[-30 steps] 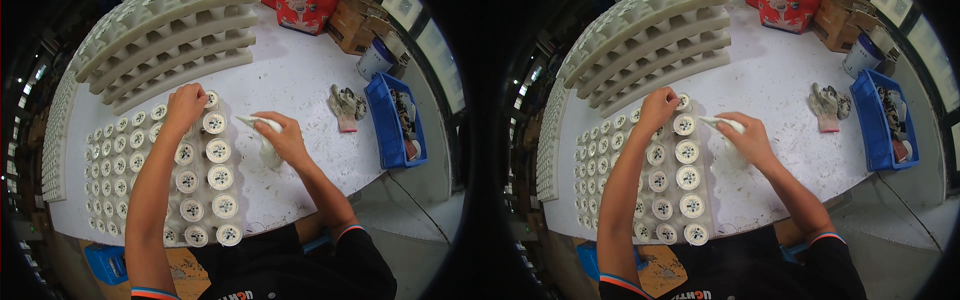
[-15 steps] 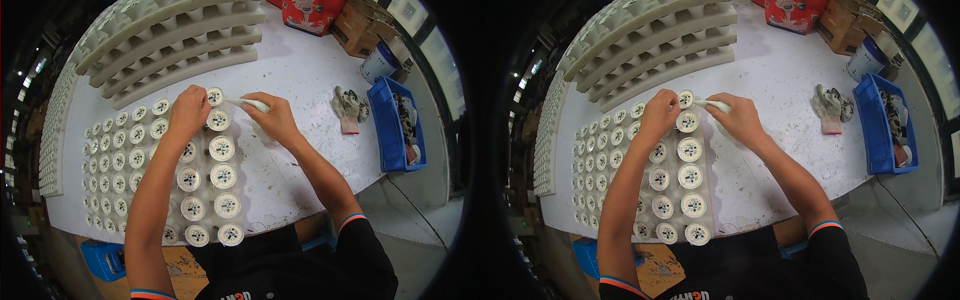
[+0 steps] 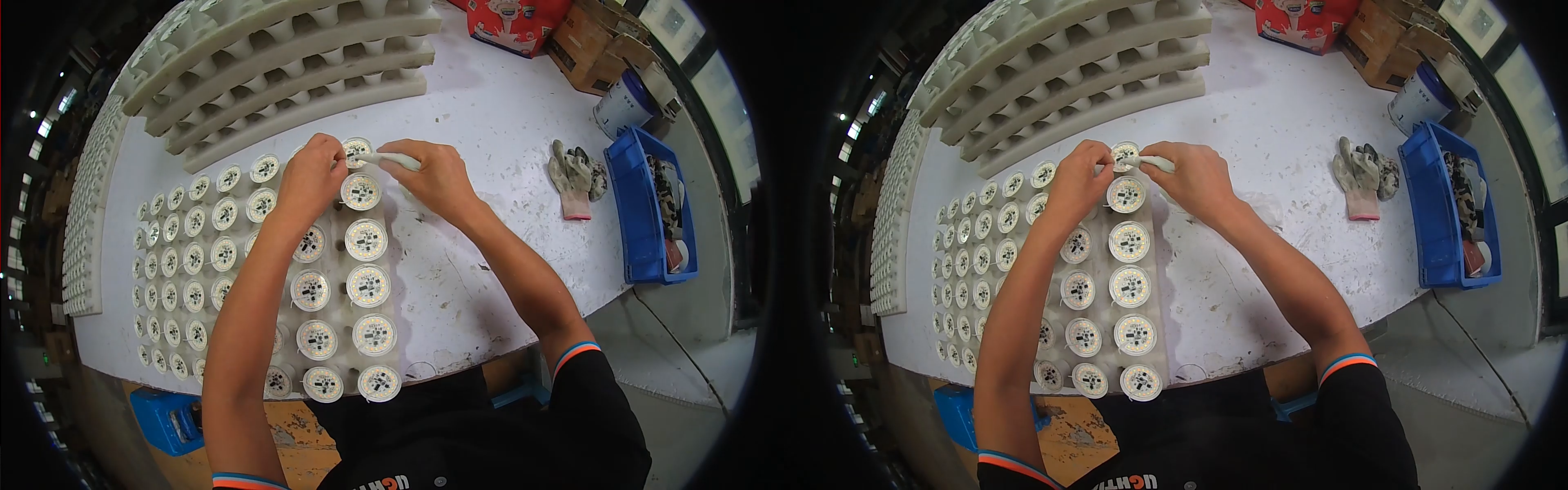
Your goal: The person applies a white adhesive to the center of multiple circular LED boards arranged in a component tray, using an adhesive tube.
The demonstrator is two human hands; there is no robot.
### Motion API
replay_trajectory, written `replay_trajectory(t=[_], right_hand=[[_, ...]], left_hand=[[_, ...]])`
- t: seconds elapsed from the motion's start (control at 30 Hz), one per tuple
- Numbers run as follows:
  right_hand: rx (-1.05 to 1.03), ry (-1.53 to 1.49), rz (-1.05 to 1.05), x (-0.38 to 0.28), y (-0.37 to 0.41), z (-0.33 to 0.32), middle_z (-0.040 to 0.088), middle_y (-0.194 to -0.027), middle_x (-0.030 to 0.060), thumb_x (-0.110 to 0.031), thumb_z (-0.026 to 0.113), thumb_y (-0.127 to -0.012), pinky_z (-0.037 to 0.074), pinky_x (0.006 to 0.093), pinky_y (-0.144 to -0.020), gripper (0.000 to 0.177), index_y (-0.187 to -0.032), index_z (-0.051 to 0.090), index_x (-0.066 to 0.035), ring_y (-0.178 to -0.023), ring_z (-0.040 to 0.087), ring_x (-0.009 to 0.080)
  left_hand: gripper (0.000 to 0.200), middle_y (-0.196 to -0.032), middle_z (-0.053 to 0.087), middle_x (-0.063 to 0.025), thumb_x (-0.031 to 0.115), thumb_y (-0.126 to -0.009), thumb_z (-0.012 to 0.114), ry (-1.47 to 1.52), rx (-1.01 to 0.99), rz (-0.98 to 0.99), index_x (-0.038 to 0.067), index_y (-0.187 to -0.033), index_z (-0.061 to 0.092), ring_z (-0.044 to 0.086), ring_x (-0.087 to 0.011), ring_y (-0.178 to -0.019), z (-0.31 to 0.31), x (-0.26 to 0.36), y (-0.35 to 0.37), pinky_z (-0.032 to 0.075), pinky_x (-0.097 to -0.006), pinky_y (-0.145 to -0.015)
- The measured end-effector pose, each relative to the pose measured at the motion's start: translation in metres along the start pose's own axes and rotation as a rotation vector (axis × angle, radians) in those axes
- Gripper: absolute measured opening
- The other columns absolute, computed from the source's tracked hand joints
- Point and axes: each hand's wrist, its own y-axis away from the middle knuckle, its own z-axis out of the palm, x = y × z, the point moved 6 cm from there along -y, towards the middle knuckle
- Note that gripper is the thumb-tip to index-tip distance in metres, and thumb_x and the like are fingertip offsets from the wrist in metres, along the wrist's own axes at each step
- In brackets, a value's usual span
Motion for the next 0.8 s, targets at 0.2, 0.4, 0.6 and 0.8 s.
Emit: replay_trajectory(t=[0.2, 0.4, 0.6, 0.8], right_hand=[[-0.052, 0.162, -0.018, -0.001, -0.003, 0.006, 0.072, -0.095, 0.009, -0.033, 0.066, -0.089, 0.052, 0.0411, -0.072, 0.025, -0.107, 0.072, -0.017, -0.086, 0.067, 0.0302], [-0.055, 0.219, -0.02, 0.003, -0.004, 0.013, 0.072, -0.094, 0.0085, -0.033, 0.065, -0.089, 0.053, 0.0418, -0.072, 0.025, -0.108, 0.072, -0.018, -0.084, 0.067, 0.03], [-0.071, 0.221, -0.023, 0.004, -0.007, 0.018, 0.072, -0.094, 0.0085, -0.033, 0.065, -0.089, 0.053, 0.0418, -0.072, 0.025, -0.108, 0.072, -0.017, -0.085, 0.068, 0.0296], [-0.051, 0.219, -0.04, 0.002, -0.007, 0.02, 0.071, -0.092, 0.0079, -0.032, 0.065, -0.089, 0.053, 0.0415, -0.072, 0.025, -0.107, 0.072, -0.017, -0.083, 0.068, 0.0296]], left_hand=[[0.009, -0.1, 0.065, -0.0114, 0.005, -0.081, 0.064, -0.048, -0.007, -0.041, 0.0, -0.087, 0.063, 0.066, -0.0302, -0.087, 0.002, -0.004, 0.002, 0.052, -0.0378, -0.079], [0.008, -0.102, 0.065, -0.0121, 0.004, -0.081, 0.063, -0.034, -0.001, -0.027, -0.001, -0.087, 0.062, 0.066, -0.0307, -0.087, 0.001, -0.002, 0.003, 0.052, -0.038, -0.079], [0.007, -0.102, 0.065, -0.0128, 0.003, -0.082, 0.063, -0.012, -0.009, -0.03, -0.001, -0.088, 0.061, 0.066, -0.0315, -0.088, 0.001, 0.0, 0.003, 0.052, -0.0381, -0.079], [0.007, -0.101, 0.064, -0.0129, 0.002, -0.082, 0.062, -0.019, -0.003, -0.008, -0.001, -0.087, 0.061, 0.066, -0.0314, -0.088, 0.003, -0.003, 0.004, 0.052, -0.0384, -0.078]])
